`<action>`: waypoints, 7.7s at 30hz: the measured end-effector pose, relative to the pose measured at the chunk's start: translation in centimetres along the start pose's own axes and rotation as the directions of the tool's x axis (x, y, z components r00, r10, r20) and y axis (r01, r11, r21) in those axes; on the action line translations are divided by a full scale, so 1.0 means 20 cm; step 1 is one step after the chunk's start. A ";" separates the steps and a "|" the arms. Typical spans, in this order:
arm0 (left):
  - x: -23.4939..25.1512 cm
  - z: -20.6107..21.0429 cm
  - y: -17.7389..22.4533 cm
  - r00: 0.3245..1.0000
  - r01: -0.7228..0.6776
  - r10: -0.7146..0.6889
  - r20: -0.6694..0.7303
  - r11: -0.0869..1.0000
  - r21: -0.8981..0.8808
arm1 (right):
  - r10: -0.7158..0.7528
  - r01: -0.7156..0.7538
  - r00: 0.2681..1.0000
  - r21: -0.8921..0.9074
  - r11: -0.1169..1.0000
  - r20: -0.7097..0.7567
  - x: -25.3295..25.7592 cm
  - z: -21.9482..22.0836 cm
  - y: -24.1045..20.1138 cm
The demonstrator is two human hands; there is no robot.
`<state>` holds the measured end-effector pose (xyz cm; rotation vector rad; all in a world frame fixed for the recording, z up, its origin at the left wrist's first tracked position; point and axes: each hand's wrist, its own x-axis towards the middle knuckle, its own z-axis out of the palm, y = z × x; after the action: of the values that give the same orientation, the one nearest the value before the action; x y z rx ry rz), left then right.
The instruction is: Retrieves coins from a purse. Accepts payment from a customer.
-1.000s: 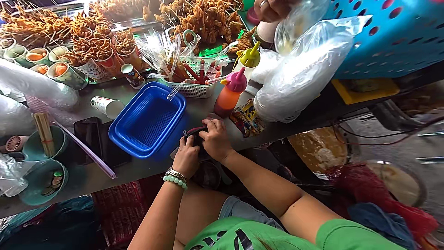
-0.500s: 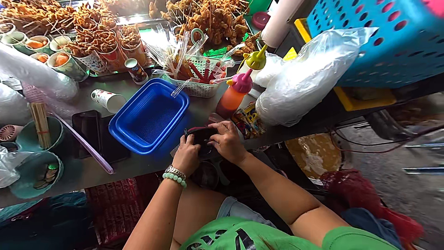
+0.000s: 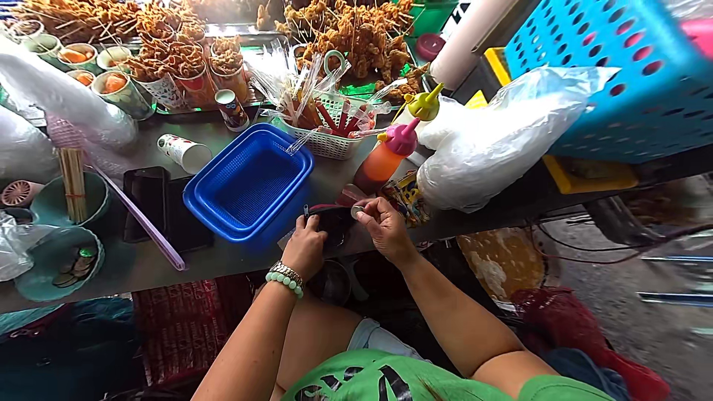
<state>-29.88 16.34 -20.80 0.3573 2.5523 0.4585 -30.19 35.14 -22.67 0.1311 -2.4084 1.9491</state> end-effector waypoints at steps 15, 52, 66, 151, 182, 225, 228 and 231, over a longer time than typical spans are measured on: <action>0.01 0.01 -0.01 1.000 -0.025 0.025 -0.008 0.999 -0.026 | 0.307 -0.294 0.952 0.290 0.911 -0.001 0.04 0.05 -0.08; 0.02 0.00 -0.02 0.999 -0.043 0.043 -0.001 0.998 -0.045 | 0.192 -0.039 0.963 -0.606 0.794 0.189 0.12 0.07 -0.17; 0.03 0.00 -0.02 0.998 -0.054 0.054 0.008 0.997 -0.051 | 0.083 -0.033 0.995 -0.606 0.795 0.054 0.11 0.06 -0.05; 0.03 0.01 -0.02 0.999 -0.052 0.052 -0.003 0.998 -0.031 | 0.071 0.170 0.967 -0.828 0.534 0.245 0.14 0.26 -0.06; 0.04 0.03 -0.05 0.996 -0.065 0.062 -0.069 0.997 -0.041 | 0.207 -0.319 0.842 0.149 0.936 0.497 0.39 -0.47 -0.77; -0.01 0.11 -0.11 0.944 -0.249 0.185 -0.273 0.942 -0.224 | -0.350 -0.128 0.868 -0.840 0.528 -0.353 1.74 -0.53 -1.10; 0.00 0.12 -0.11 0.943 -0.250 0.185 -0.275 0.942 -0.225 | -0.270 -0.153 0.901 -0.830 0.536 -0.340 1.84 -0.55 -1.04; 0.00 0.14 -0.11 0.936 -0.247 0.176 -0.304 0.945 -0.213 | -0.310 -0.090 0.911 -0.866 0.491 -0.270 1.99 -0.66 -0.90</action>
<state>-28.84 15.07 -23.93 0.5109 2.6936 0.9640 -68.41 42.69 0.98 -0.1355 -2.6340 0.4025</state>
